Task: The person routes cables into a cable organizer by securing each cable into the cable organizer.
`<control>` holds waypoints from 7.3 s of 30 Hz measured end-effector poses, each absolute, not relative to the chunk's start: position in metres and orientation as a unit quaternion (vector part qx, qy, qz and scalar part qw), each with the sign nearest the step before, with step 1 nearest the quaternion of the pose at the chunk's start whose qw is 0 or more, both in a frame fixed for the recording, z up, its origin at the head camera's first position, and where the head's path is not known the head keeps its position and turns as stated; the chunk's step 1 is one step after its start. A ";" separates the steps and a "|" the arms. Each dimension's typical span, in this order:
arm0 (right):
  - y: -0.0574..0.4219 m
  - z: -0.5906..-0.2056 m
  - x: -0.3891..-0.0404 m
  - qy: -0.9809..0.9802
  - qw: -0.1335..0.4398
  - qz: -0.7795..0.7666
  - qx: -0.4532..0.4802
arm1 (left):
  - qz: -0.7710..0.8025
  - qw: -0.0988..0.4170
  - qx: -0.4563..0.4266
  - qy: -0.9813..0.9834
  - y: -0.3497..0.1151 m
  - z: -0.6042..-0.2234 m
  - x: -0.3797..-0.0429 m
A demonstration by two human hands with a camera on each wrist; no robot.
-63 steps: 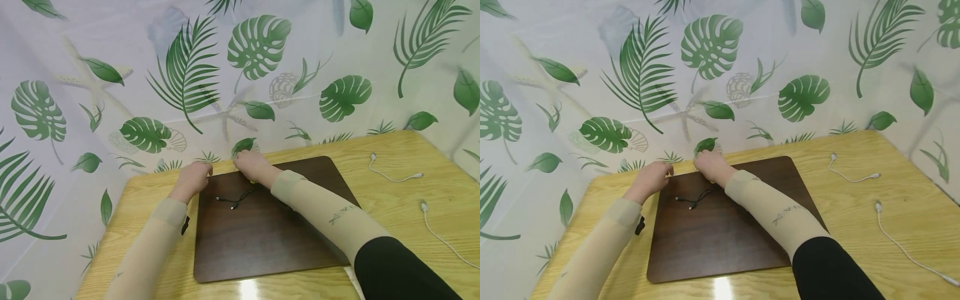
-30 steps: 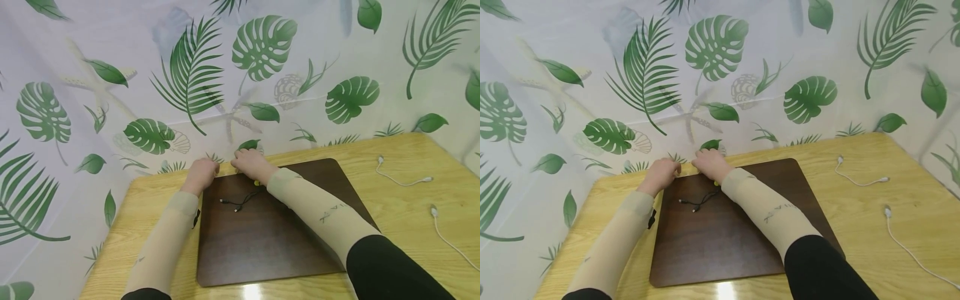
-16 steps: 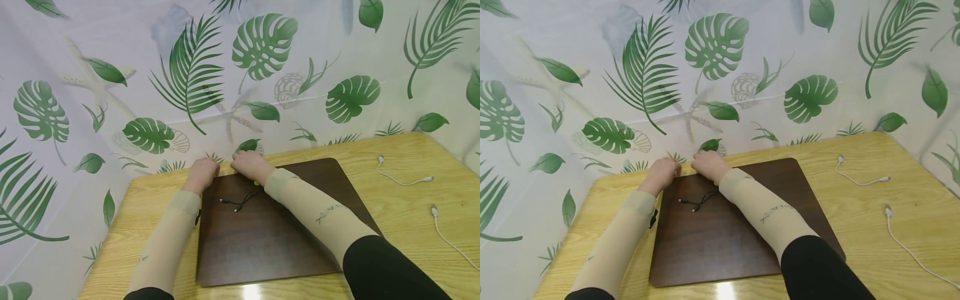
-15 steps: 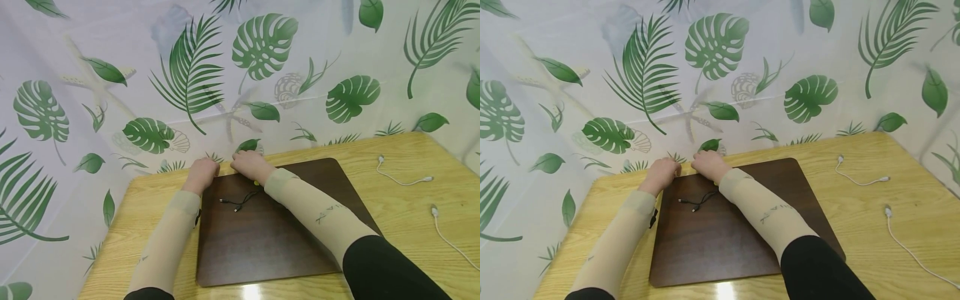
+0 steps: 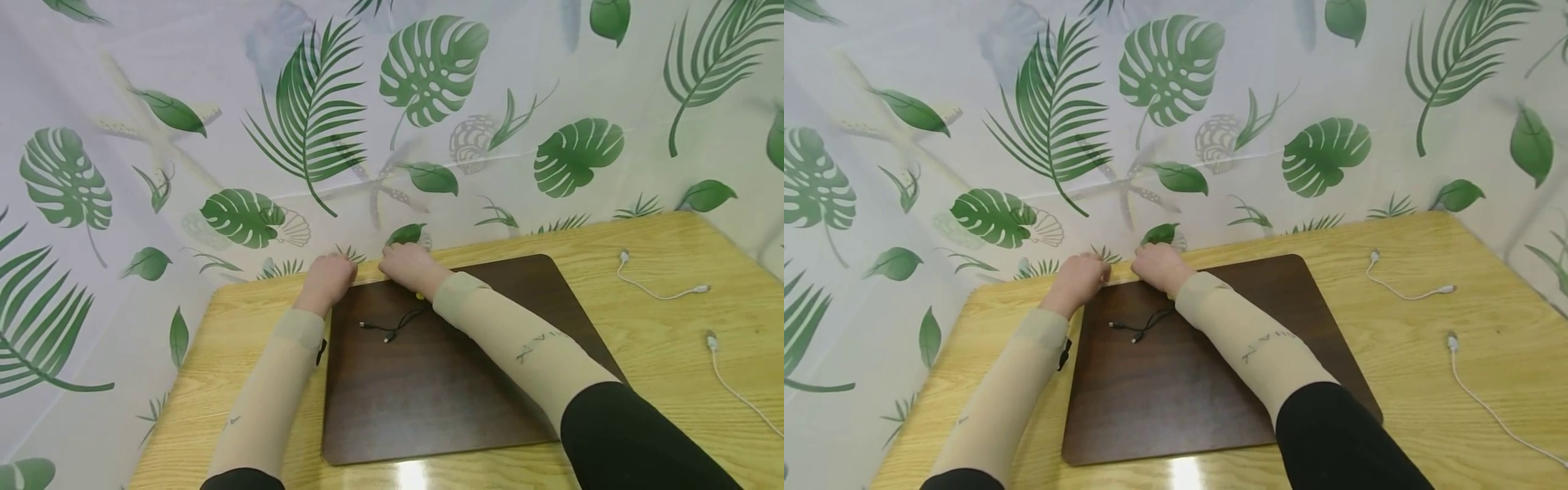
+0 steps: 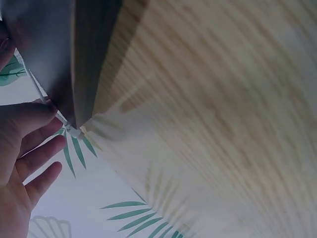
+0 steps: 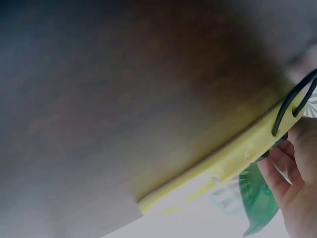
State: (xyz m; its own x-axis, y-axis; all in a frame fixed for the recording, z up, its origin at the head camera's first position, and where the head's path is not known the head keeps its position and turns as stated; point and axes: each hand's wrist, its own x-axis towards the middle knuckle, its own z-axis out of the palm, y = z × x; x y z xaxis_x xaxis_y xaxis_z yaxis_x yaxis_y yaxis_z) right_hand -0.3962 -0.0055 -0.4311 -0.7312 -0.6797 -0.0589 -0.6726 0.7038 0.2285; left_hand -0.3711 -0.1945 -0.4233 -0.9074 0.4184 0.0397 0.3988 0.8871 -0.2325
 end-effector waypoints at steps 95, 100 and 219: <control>0.089 -0.418 -0.355 -0.797 0.291 -0.052 0.526 | 0.067 0.253 -0.406 -0.875 -0.179 -0.406 -0.300; 0.094 -0.418 -0.354 -0.788 0.302 -0.052 0.534 | 0.065 0.260 -0.407 -0.873 -0.177 -0.406 -0.296; 0.116 -0.439 -0.355 -0.781 0.283 -0.071 0.553 | 0.108 0.164 -0.411 -0.890 -0.111 -0.418 -0.244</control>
